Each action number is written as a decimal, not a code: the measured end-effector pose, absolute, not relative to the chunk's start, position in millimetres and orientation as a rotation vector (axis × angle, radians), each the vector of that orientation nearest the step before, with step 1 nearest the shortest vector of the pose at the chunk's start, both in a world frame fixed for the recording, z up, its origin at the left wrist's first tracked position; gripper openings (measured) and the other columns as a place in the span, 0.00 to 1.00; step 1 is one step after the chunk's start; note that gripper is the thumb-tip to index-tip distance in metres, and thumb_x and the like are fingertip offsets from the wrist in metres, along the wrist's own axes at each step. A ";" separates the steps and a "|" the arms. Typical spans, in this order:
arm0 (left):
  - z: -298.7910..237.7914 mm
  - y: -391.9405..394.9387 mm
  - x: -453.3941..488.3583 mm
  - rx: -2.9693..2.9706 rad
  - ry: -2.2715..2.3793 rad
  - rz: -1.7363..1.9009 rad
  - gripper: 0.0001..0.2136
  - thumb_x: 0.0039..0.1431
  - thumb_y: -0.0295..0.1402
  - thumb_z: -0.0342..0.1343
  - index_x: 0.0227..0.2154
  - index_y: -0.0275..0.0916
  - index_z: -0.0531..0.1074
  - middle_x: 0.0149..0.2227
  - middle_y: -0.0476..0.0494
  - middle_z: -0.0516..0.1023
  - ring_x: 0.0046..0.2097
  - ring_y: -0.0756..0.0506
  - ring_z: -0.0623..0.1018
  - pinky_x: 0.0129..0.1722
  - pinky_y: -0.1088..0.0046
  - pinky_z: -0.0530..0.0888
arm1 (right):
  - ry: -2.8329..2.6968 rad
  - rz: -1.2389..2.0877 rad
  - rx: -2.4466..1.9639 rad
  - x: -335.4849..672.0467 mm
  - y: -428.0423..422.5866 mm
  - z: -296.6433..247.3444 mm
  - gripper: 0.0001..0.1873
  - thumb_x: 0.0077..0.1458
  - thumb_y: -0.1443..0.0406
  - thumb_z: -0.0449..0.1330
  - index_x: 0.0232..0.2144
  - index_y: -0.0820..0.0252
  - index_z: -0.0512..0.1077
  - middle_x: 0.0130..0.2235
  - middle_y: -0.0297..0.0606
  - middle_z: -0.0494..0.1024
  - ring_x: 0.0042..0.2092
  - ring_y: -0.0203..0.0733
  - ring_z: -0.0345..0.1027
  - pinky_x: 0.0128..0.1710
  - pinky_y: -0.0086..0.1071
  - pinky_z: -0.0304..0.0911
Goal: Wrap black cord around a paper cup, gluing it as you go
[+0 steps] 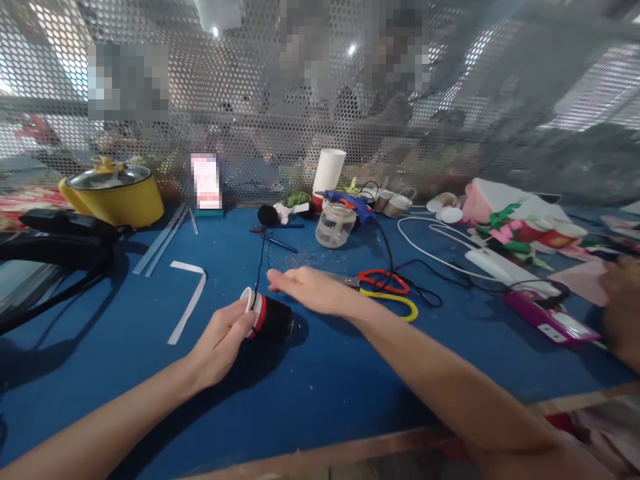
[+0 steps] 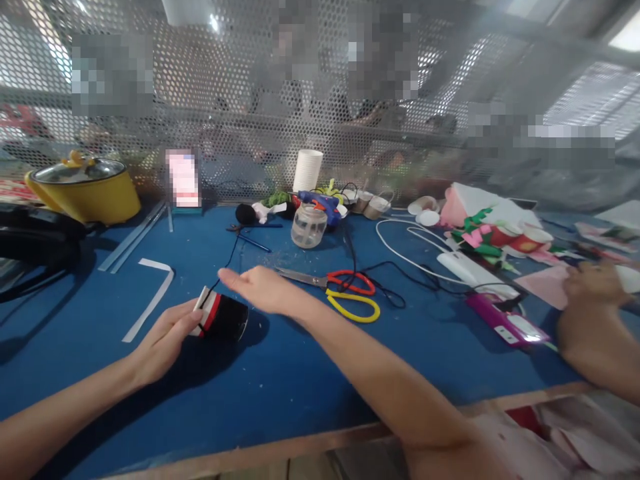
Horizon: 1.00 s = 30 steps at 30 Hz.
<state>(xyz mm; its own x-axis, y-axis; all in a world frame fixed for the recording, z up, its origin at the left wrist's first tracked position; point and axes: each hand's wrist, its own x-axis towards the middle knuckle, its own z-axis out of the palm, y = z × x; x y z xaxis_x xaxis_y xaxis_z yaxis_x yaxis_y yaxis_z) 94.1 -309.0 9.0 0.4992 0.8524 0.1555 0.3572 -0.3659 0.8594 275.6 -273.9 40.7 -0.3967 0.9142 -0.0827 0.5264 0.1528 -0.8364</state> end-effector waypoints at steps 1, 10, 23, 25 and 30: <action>10.1 -310.2 94.8 1.977 0.971 0.773 0.15 0.58 0.34 0.36 0.24 0.34 0.65 0.28 0.47 0.65 0.30 0.49 0.64 0.33 0.75 0.62 | -1.952 1.322 -1.303 264.5 -276.2 33.3 0.27 0.49 0.48 0.47 0.20 0.62 0.72 0.22 0.36 0.73 0.28 0.37 0.65 0.30 0.30 0.58; 17.3 -308.7 93.1 1.694 0.986 0.697 0.16 0.57 0.37 0.38 0.29 0.33 0.68 0.28 0.46 0.69 0.32 0.47 0.67 0.35 0.73 0.64 | -1.425 1.250 -1.094 261.2 -273.8 31.6 0.10 0.48 0.61 0.55 0.24 0.63 0.70 0.26 0.33 0.72 0.27 0.30 0.61 0.26 0.25 0.56; 26.0 -316.1 93.7 1.735 0.911 0.390 0.09 0.54 0.33 0.42 0.29 0.36 0.65 0.30 0.51 0.66 0.34 0.49 0.63 0.35 0.78 0.62 | -1.394 1.039 -1.067 271.2 -272.1 29.7 0.10 0.49 0.62 0.54 0.22 0.62 0.68 0.23 0.32 0.70 0.24 0.29 0.60 0.22 0.24 0.55; 25.8 -317.2 93.7 1.759 0.908 0.390 0.09 0.54 0.34 0.42 0.29 0.36 0.65 0.29 0.51 0.65 0.33 0.50 0.62 0.33 0.78 0.62 | -1.403 1.028 -1.110 271.1 -272.0 29.0 0.10 0.50 0.62 0.54 0.21 0.63 0.67 0.23 0.33 0.70 0.24 0.29 0.59 0.22 0.24 0.55; 24.4 -319.1 94.2 1.825 0.877 0.444 0.10 0.53 0.34 0.42 0.27 0.35 0.65 0.26 0.51 0.63 0.29 0.51 0.61 0.29 0.78 0.61 | -1.418 1.047 -1.156 272.2 -272.4 26.3 0.11 0.49 0.62 0.54 0.21 0.63 0.67 0.23 0.33 0.69 0.24 0.29 0.59 0.22 0.24 0.56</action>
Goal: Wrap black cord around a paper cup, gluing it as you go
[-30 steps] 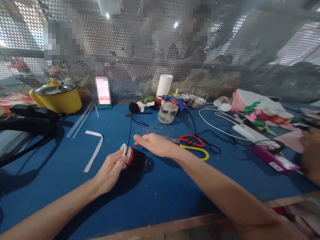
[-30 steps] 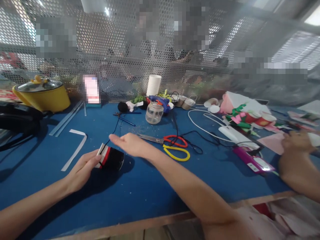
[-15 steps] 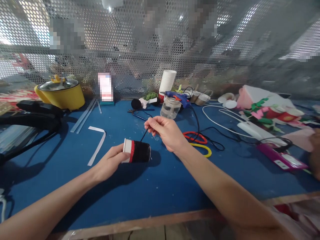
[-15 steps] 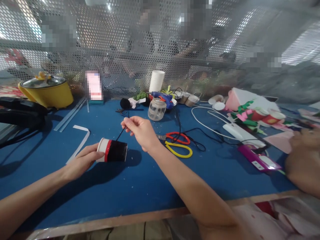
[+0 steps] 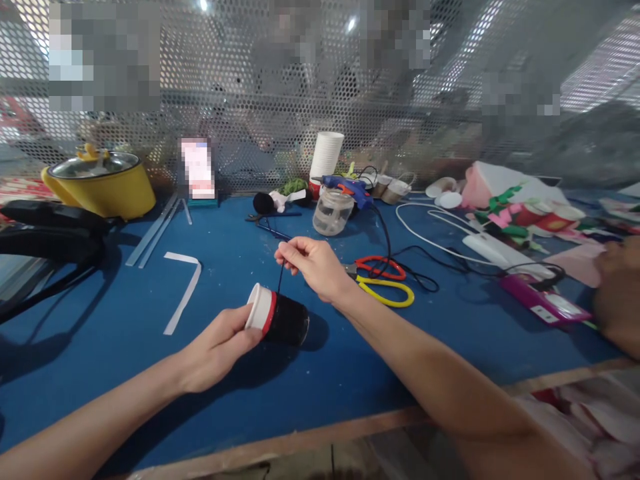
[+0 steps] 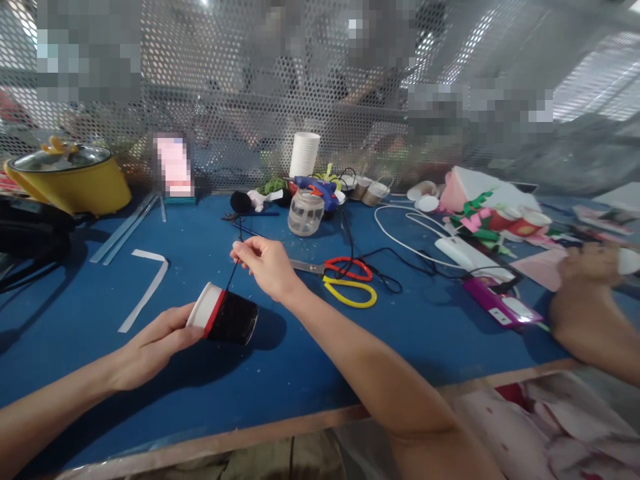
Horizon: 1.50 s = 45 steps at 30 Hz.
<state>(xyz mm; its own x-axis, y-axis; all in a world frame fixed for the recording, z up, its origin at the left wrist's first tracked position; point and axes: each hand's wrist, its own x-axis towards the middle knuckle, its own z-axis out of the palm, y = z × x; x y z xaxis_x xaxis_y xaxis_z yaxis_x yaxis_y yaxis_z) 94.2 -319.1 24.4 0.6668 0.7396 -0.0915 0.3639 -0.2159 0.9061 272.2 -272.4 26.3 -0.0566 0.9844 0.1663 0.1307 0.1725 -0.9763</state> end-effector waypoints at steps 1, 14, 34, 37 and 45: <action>23.9 -319.4 94.1 1.837 0.867 0.453 0.10 0.53 0.34 0.42 0.28 0.35 0.65 0.26 0.51 0.63 0.29 0.51 0.61 0.29 0.78 0.61 | -1.423 1.054 -1.161 272.0 -272.6 25.4 0.11 0.49 0.61 0.53 0.21 0.63 0.67 0.23 0.33 0.69 0.24 0.30 0.59 0.22 0.24 0.56; 28.4 -325.1 92.6 1.947 0.816 0.629 0.11 0.52 0.33 0.42 0.26 0.34 0.68 0.24 0.49 0.66 0.25 0.51 0.61 0.26 0.78 0.61 | -1.537 1.179 -1.176 267.5 -275.9 17.2 0.13 0.49 0.60 0.53 0.21 0.64 0.66 0.21 0.31 0.67 0.21 0.28 0.57 0.22 0.25 0.55; 25.8 -325.7 90.6 1.839 0.805 0.677 0.08 0.49 0.33 0.46 0.24 0.35 0.66 0.21 0.51 0.61 0.24 0.52 0.59 0.24 0.77 0.59 | -1.672 1.368 -1.296 261.6 -282.9 18.6 0.12 0.47 0.61 0.54 0.17 0.62 0.65 0.16 0.26 0.60 0.17 0.27 0.50 0.16 0.24 0.44; 23.8 -327.2 91.2 1.743 0.832 0.689 0.07 0.49 0.33 0.47 0.25 0.35 0.66 0.22 0.51 0.61 0.25 0.52 0.58 0.25 0.77 0.59 | -1.708 1.384 -1.307 263.0 -281.4 13.3 0.13 0.46 0.58 0.54 0.17 0.61 0.64 0.16 0.25 0.57 0.16 0.27 0.47 0.15 0.24 0.41; 20.2 -324.0 90.0 1.669 0.817 0.700 0.09 0.48 0.33 0.47 0.26 0.33 0.69 0.23 0.49 0.63 0.26 0.51 0.59 0.26 0.77 0.60 | -1.684 1.482 -1.299 262.5 -277.2 3.7 0.16 0.43 0.54 0.57 0.17 0.61 0.64 0.14 0.25 0.58 0.16 0.27 0.48 0.14 0.24 0.41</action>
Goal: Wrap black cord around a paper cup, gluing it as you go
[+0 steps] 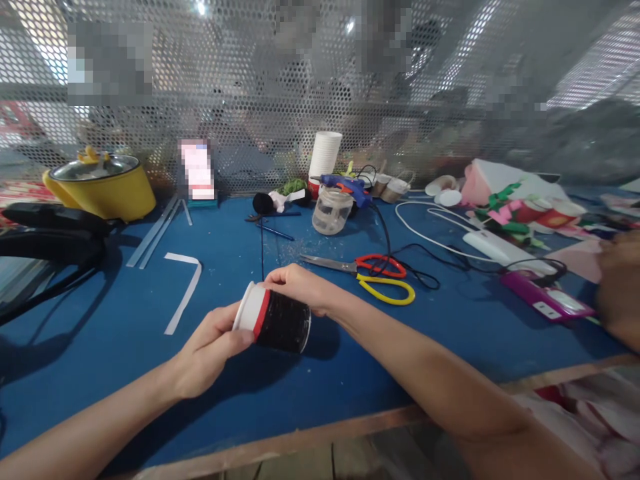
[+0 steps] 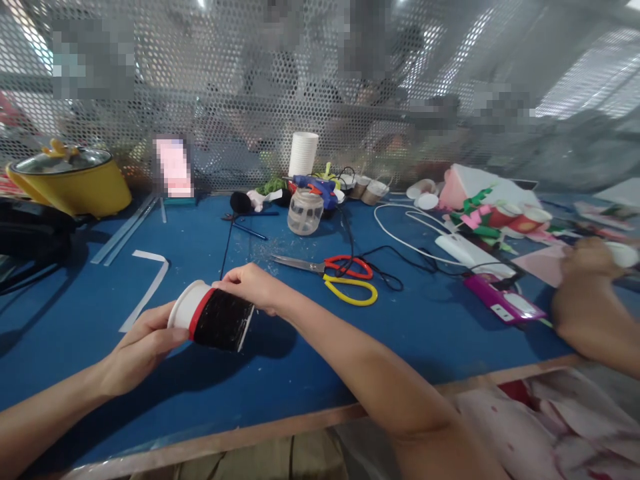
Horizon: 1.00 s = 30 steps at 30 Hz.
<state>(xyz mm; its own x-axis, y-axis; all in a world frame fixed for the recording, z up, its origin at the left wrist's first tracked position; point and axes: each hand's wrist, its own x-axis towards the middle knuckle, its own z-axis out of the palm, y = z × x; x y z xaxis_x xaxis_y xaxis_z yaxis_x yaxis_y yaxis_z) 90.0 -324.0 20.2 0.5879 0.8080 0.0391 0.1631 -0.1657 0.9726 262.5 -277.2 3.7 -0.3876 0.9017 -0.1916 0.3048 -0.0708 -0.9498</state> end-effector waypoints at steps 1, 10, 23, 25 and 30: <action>20.2 -323.6 89.2 1.706 0.822 0.704 0.09 0.48 0.33 0.47 0.27 0.34 0.69 0.22 0.49 0.63 0.25 0.51 0.59 0.25 0.77 0.60 | -1.674 1.492 -1.295 263.2 -275.9 4.8 0.17 0.43 0.53 0.57 0.17 0.61 0.65 0.15 0.26 0.59 0.16 0.27 0.49 0.15 0.24 0.43; 20.9 -315.7 83.6 2.005 0.837 0.799 0.12 0.54 0.32 0.45 0.39 0.36 0.70 0.31 0.44 0.71 0.34 0.46 0.67 0.37 0.72 0.65 | -1.692 1.806 -1.033 293.8 -282.8 42.1 0.27 0.49 0.48 0.47 0.42 0.61 0.67 0.38 0.42 0.71 0.32 0.37 0.66 0.29 0.32 0.64; 21.0 -304.2 94.8 1.006 0.837 0.782 0.08 0.45 0.32 0.57 0.29 0.33 0.71 0.23 0.49 0.73 0.26 0.53 0.70 0.28 0.79 0.65 | -2.002 0.869 -1.097 279.7 -319.1 12.7 0.26 0.43 0.61 0.61 0.46 0.54 0.61 0.46 0.39 0.65 0.45 0.42 0.61 0.42 0.36 0.62; 21.2 -304.9 97.0 0.967 0.864 0.789 0.08 0.44 0.32 0.57 0.27 0.32 0.71 0.22 0.50 0.73 0.24 0.53 0.69 0.26 0.79 0.65 | -2.032 0.836 -1.082 279.5 -319.2 12.0 0.25 0.44 0.62 0.60 0.47 0.54 0.60 0.46 0.39 0.64 0.45 0.41 0.61 0.41 0.35 0.62; 19.6 -306.5 99.8 0.954 0.971 0.809 0.07 0.44 0.33 0.57 0.24 0.33 0.71 0.19 0.52 0.71 0.22 0.55 0.67 0.23 0.81 0.63 | -2.097 0.775 -1.089 276.5 -320.7 7.3 0.26 0.44 0.63 0.61 0.47 0.57 0.59 0.46 0.40 0.64 0.47 0.41 0.60 0.43 0.35 0.61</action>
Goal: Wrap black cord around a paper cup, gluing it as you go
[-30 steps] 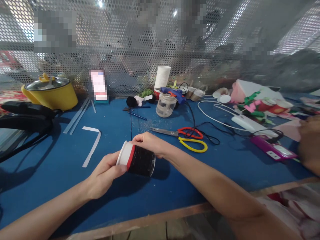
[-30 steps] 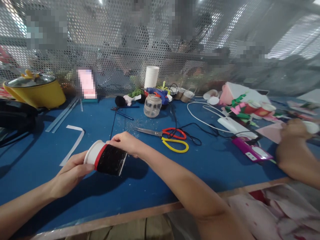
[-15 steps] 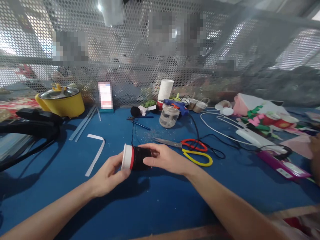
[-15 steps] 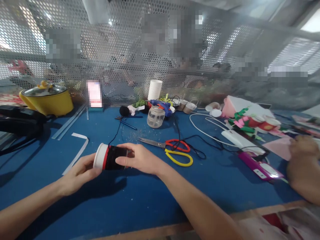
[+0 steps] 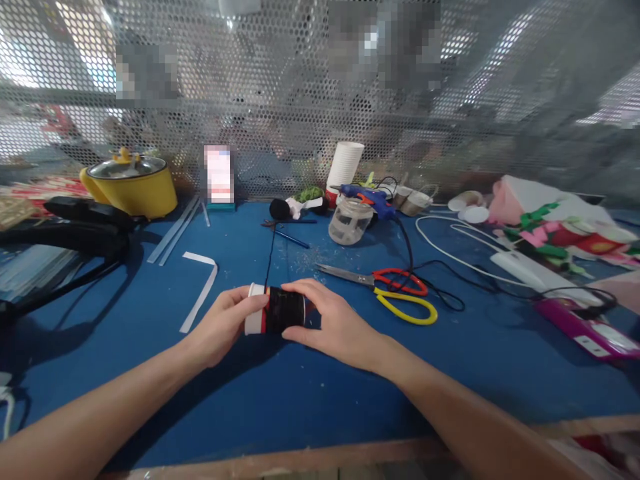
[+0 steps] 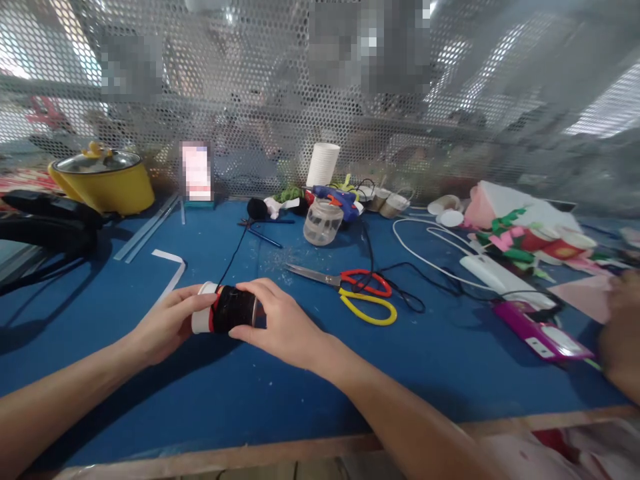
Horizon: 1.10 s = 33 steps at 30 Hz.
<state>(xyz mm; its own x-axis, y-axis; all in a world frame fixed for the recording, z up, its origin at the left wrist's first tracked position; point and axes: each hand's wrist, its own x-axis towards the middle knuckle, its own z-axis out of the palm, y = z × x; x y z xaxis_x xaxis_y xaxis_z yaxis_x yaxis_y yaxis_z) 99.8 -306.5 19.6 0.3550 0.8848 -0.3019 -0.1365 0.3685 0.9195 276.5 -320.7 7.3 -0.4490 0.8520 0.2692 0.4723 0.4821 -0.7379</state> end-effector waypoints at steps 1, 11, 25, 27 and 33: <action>19.3 -306.9 99.9 0.961 0.991 0.813 0.07 0.44 0.34 0.57 0.23 0.34 0.71 0.19 0.52 0.71 0.21 0.55 0.66 0.22 0.81 0.62 | -2.110 0.765 -1.088 276.6 -321.1 7.9 0.27 0.44 0.62 0.61 0.47 0.58 0.60 0.46 0.41 0.64 0.47 0.41 0.60 0.44 0.35 0.61; 22.6 -306.4 96.2 1.404 1.123 0.741 0.11 0.48 0.38 0.52 0.28 0.34 0.72 0.24 0.50 0.72 0.28 0.51 0.67 0.29 0.79 0.63 | -1.270 0.023 -1.645 371.1 -237.2 86.7 0.13 0.50 0.59 0.54 0.34 0.64 0.66 0.40 0.46 0.70 0.45 0.45 0.63 0.43 0.37 0.59; 16.4 -305.4 92.8 1.754 1.155 0.594 0.13 0.52 0.40 0.43 0.19 0.37 0.61 0.20 0.52 0.62 0.25 0.51 0.61 0.25 0.77 0.61 | -1.105 0.920 -1.640 397.5 -178.1 57.8 0.12 0.55 0.63 0.51 0.39 0.65 0.65 0.36 0.39 0.70 0.33 0.36 0.67 0.31 0.33 0.65; 17.1 -305.8 93.6 1.750 1.166 0.595 0.13 0.52 0.40 0.43 0.19 0.37 0.61 0.20 0.52 0.61 0.25 0.51 0.61 0.25 0.77 0.60 | -1.105 0.852 -1.541 394.7 -180.1 58.0 0.10 0.54 0.63 0.51 0.31 0.66 0.66 0.26 0.35 0.71 0.24 0.32 0.65 0.22 0.27 0.62; 18.8 -305.4 94.6 1.726 1.198 0.638 0.14 0.53 0.40 0.41 0.21 0.37 0.63 0.22 0.51 0.64 0.26 0.50 0.63 0.27 0.77 0.61 | -1.184 0.767 -1.241 374.2 -206.6 71.2 0.02 0.47 0.69 0.55 0.24 0.63 0.65 0.24 0.33 0.71 0.23 0.31 0.65 0.21 0.24 0.62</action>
<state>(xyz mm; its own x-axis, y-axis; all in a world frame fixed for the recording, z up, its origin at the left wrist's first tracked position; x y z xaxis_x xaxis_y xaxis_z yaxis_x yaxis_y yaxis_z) 94.6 -305.4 18.8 0.3942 0.9155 -0.0803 0.4441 -0.1133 0.8888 374.2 -206.6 71.2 0.2651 0.9314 0.2493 0.1535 0.2145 -0.9646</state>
